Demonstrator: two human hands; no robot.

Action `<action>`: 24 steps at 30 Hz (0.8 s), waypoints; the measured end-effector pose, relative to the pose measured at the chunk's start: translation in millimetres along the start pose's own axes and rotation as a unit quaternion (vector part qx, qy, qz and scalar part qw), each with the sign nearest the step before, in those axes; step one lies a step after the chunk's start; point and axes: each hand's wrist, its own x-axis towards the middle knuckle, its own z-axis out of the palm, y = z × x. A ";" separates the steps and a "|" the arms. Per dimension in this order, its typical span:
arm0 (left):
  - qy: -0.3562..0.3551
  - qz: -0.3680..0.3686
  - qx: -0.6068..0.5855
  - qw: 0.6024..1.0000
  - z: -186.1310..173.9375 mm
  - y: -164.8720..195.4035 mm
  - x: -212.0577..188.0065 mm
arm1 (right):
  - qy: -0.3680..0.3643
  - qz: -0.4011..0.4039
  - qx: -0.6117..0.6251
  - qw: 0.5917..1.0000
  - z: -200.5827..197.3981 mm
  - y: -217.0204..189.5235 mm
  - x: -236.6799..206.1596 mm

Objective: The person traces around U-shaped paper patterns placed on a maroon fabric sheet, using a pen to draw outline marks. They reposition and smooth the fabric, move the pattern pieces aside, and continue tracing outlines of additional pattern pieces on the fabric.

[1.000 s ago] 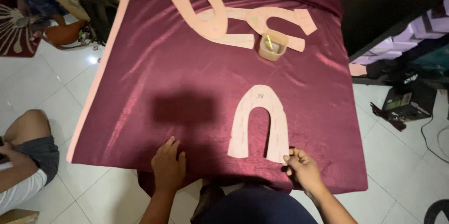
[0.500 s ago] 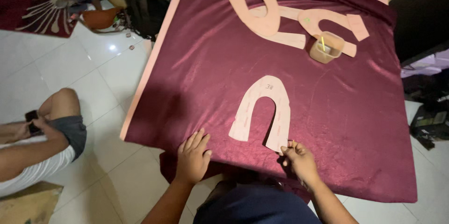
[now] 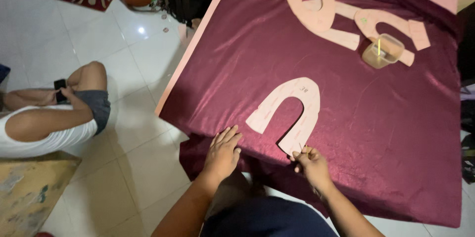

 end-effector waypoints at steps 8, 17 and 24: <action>-0.019 0.047 -0.107 0.993 -35.0 -37.4 -5.9 | 0.000 -0.039 0.011 0.999 67.4 -10.2 -3.2; -0.238 -0.063 -0.223 0.943 -138.1 -156.4 10.6 | 0.140 -0.096 0.014 0.985 206.3 -31.8 46.0; -0.268 -0.034 -0.215 0.939 -230.8 -295.3 22.3 | 0.333 -0.097 -0.022 0.938 265.2 -42.8 62.4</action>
